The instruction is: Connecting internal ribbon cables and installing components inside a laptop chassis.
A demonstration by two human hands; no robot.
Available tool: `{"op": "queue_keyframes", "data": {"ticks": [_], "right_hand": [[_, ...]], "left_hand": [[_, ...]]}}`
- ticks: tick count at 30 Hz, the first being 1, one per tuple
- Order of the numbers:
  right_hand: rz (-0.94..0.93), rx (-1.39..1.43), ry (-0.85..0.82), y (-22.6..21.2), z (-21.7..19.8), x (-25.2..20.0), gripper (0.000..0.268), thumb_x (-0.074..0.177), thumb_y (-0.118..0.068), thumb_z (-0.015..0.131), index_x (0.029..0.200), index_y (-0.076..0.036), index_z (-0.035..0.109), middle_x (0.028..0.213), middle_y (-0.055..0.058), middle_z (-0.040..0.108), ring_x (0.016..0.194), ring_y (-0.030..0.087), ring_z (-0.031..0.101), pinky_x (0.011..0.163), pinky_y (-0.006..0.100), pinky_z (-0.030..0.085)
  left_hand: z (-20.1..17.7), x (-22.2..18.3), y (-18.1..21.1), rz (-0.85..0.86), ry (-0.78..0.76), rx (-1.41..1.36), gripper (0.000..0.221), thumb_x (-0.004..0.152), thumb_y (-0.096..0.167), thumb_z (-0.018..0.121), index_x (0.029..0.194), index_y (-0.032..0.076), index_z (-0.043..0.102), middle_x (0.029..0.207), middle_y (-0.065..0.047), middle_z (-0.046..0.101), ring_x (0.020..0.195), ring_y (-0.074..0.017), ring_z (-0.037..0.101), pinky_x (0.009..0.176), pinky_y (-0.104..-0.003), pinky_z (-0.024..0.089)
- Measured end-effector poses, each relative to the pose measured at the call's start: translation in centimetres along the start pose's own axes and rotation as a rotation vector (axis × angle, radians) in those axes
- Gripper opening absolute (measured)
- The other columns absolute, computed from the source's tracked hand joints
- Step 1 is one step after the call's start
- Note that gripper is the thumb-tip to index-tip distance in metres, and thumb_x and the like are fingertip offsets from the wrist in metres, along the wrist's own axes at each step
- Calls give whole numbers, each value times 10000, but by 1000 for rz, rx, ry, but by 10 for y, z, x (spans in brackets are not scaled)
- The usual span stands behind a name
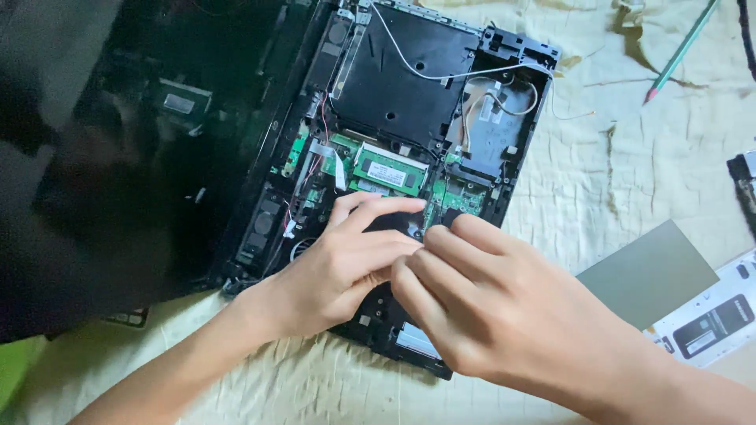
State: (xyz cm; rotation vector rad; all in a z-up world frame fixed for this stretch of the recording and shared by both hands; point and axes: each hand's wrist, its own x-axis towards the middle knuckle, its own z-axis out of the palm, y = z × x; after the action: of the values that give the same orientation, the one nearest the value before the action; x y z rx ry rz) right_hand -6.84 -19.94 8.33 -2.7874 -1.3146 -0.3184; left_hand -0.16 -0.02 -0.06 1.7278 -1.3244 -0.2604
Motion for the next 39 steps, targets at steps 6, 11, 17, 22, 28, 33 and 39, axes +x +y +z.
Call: {"op": "queue_keyframes", "data": {"ticks": [6, 11, 17, 22, 28, 33, 39], "right_hand": [[76, -17, -5, 2, 10, 2, 321, 1113, -148, 522, 798, -101, 495, 727, 69, 482, 619, 219, 394, 604, 360, 330], [139, -38, 64, -1, 22, 5, 323, 1102, -209, 521, 799, -99, 495, 680, 41, 445, 598, 228, 431, 597, 368, 325], [96, 43, 111, 7, 10, 3, 224, 1107, -199, 536, 959, -32, 514, 750, 70, 426, 621, 227, 394, 600, 374, 321], [-26, 148, 33, 9, 3, -2, 135, 1081, -69, 547, 988, 24, 581, 765, 101, 478, 614, 232, 417, 588, 375, 371], [15, 95, 58, 7, 10, 2, 234, 1090, -52, 491, 862, -20, 534, 721, 71, 437, 578, 224, 384, 569, 363, 348], [88, 66, -6, 3, 18, 6, 267, 1096, -110, 471, 830, -98, 491, 732, 65, 493, 595, 226, 411, 582, 364, 339], [168, 30, -29, 3, 26, -1, 347, 1121, -309, 541, 838, -111, 508, 646, 19, 436, 548, 213, 417, 543, 372, 312]], "left_hand": [[-3, 3, 6, -91, 143, -121, 465, 1025, 502, 454, 1093, 59, 578, 1077, -70, 620, 1250, -357, 590, 1099, -491, 431], [-2, 1, 4, -80, 216, -46, 298, 1004, 352, 541, 942, 69, 612, 933, -42, 670, 1169, -317, 647, 1023, -435, 451], [-1, -1, 1, -83, 184, -26, 155, 1025, 79, 540, 944, 83, 672, 940, 0, 710, 1153, -333, 635, 1013, -442, 439], [-2, 0, -1, -81, 102, -39, 199, 988, -45, 541, 925, 113, 644, 985, 47, 684, 1190, -335, 592, 1034, -469, 397], [-8, 5, 8, -113, 70, -85, 323, 1087, 352, 406, 1146, 102, 603, 1121, -50, 693, 1302, -400, 555, 1071, -527, 398], [-5, 6, 7, -102, 183, -42, 482, 1055, 479, 400, 989, 37, 581, 949, -83, 627, 1127, -376, 622, 992, -463, 454], [-2, 3, 2, -85, 198, -17, 118, 999, 55, 592, 911, 86, 665, 842, 20, 679, 1094, -386, 629, 1002, -473, 454]]}}
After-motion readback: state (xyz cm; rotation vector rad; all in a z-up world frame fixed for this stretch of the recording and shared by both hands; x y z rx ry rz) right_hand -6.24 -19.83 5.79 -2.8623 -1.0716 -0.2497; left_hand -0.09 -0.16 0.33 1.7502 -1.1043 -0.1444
